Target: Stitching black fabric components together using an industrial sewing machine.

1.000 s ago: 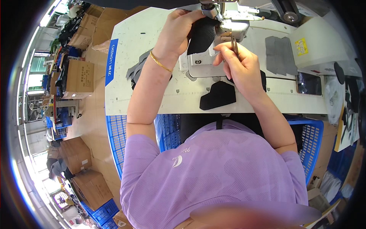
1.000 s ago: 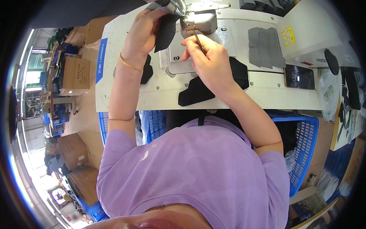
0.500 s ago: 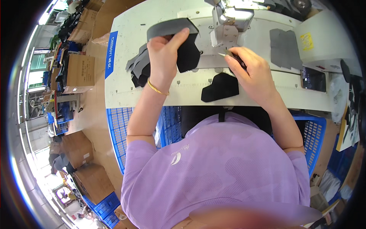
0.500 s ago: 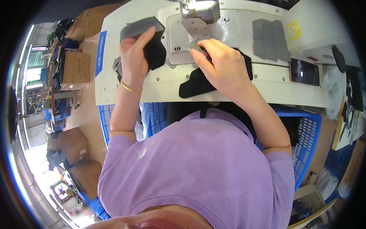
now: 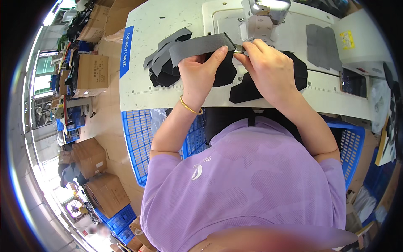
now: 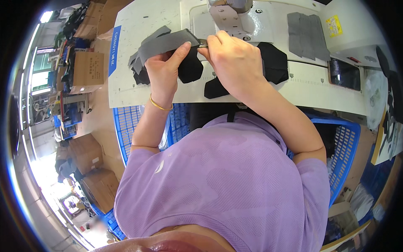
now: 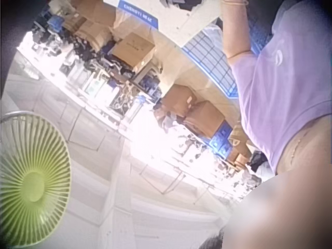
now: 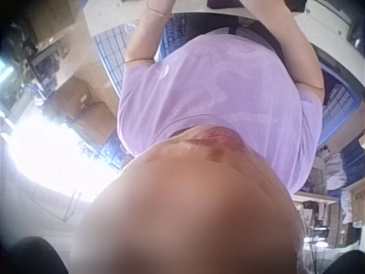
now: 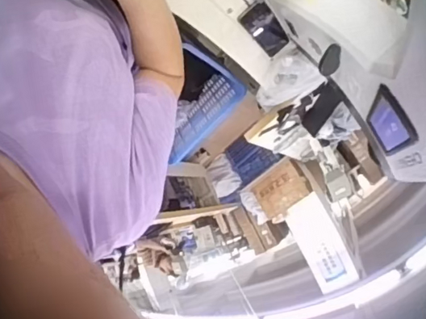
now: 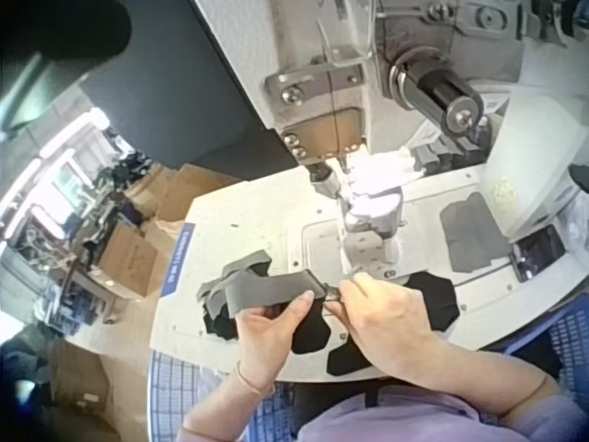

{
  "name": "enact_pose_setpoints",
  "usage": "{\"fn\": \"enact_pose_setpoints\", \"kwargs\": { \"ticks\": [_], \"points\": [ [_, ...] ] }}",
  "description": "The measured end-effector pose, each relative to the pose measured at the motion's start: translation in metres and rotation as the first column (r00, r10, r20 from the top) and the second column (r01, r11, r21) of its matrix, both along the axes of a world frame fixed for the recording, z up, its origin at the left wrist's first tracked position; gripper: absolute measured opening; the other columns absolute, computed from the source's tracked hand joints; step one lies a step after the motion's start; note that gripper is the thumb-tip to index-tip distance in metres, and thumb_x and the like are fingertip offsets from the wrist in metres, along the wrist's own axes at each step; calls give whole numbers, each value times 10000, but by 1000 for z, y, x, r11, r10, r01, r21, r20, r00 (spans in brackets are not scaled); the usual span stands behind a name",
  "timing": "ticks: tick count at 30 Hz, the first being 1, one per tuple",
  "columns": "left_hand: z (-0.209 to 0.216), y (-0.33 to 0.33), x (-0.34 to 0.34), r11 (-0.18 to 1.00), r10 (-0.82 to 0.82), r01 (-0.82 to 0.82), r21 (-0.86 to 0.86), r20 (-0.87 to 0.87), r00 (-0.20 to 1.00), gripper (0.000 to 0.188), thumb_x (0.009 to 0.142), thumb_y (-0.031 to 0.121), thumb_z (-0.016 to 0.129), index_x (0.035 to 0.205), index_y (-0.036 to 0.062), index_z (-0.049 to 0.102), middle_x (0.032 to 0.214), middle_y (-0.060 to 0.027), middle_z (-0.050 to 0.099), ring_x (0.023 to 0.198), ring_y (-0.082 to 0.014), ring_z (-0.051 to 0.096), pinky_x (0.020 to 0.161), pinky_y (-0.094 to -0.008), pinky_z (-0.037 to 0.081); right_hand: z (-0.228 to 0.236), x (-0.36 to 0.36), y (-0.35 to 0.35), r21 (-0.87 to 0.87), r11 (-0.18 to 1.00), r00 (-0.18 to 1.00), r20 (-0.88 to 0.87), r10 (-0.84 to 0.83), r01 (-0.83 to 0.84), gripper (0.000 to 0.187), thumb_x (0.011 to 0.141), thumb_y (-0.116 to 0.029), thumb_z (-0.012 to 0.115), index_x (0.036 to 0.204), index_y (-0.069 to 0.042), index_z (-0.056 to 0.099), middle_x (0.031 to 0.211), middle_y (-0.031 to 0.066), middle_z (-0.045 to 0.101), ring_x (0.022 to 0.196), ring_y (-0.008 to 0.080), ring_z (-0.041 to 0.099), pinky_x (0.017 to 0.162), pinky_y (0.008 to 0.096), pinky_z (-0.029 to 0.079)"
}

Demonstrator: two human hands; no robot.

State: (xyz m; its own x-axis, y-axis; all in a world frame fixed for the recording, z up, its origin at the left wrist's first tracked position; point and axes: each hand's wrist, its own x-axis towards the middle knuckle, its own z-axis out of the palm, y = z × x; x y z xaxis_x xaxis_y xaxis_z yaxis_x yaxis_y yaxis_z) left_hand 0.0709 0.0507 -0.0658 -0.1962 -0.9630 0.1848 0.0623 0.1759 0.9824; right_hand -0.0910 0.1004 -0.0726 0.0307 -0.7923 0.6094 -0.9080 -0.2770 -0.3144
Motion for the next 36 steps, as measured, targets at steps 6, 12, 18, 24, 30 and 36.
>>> {"fn": "enact_pose_setpoints", "kwargs": {
  "ticks": [6, 12, 18, 24, 30, 36],
  "points": [
    [3, -7, 8, 965, -27, 76, 250, -192, 981, 156, 843, 24, 729, 974, -50, 687, 927, -79, 697, 801, -122, 640, 713, -249, 518, -9, -12, 1, -60, 998, 999, 33, -23, 25, 241, 866, -283, 690, 858, -56, 610, 732, 45, 563, 599, 206, 623, 496, 311, 487],
    [1, -11, 11, 858, -63, 230, 459, -349, 935, 165, 860, 20, 699, 1009, -41, 666, 912, -88, 696, 785, -145, 661, 696, -255, 530, -21, -8, 0, -156, 976, 947, 259, 189, -153, 273, 837, -218, 739, 1006, -31, 634, 754, 50, 571, 576, 207, 592, 505, 305, 479],
    [4, -4, 6, 899, -97, 214, 382, -302, 948, 178, 850, -10, 698, 1026, -29, 674, 955, -87, 700, 816, -132, 659, 721, -251, 535, -19, -3, -6, -184, 968, 940, 266, 213, -168, 233, 854, -199, 725, 977, -19, 644, 735, 60, 575, 567, 224, 576, 507, 315, 467],
    [6, 0, 10, 940, -125, 186, 286, -219, 968, 217, 830, -33, 712, 1045, -35, 678, 982, -83, 705, 858, -134, 661, 789, -258, 538, -17, -7, -16, -59, 980, 853, 484, 195, -190, 227, 886, -200, 696, 957, 11, 654, 748, 97, 600, 610, 233, 586, 563, 328, 478],
    [4, -1, 18, 921, -206, 245, 305, -153, 966, 211, 842, -8, 710, 1047, -43, 678, 967, -102, 701, 858, -141, 657, 770, -256, 524, -16, -9, -22, -49, 950, 854, 426, 299, -309, 230, 888, -196, 694, 972, 16, 666, 812, 110, 646, 656, 245, 607, 601, 315, 496],
    [-5, -16, 30, 957, 23, -45, 286, 79, 997, 185, 858, 133, 726, 869, -51, 718, 804, -44, 697, 707, -74, 600, 640, -206, 471, -21, -11, -18, -7, 956, 755, 612, 236, -293, 233, 913, -201, 672, 978, 22, 677, 797, 92, 650, 661, 187, 614, 598, 289, 481]
  ]
}}
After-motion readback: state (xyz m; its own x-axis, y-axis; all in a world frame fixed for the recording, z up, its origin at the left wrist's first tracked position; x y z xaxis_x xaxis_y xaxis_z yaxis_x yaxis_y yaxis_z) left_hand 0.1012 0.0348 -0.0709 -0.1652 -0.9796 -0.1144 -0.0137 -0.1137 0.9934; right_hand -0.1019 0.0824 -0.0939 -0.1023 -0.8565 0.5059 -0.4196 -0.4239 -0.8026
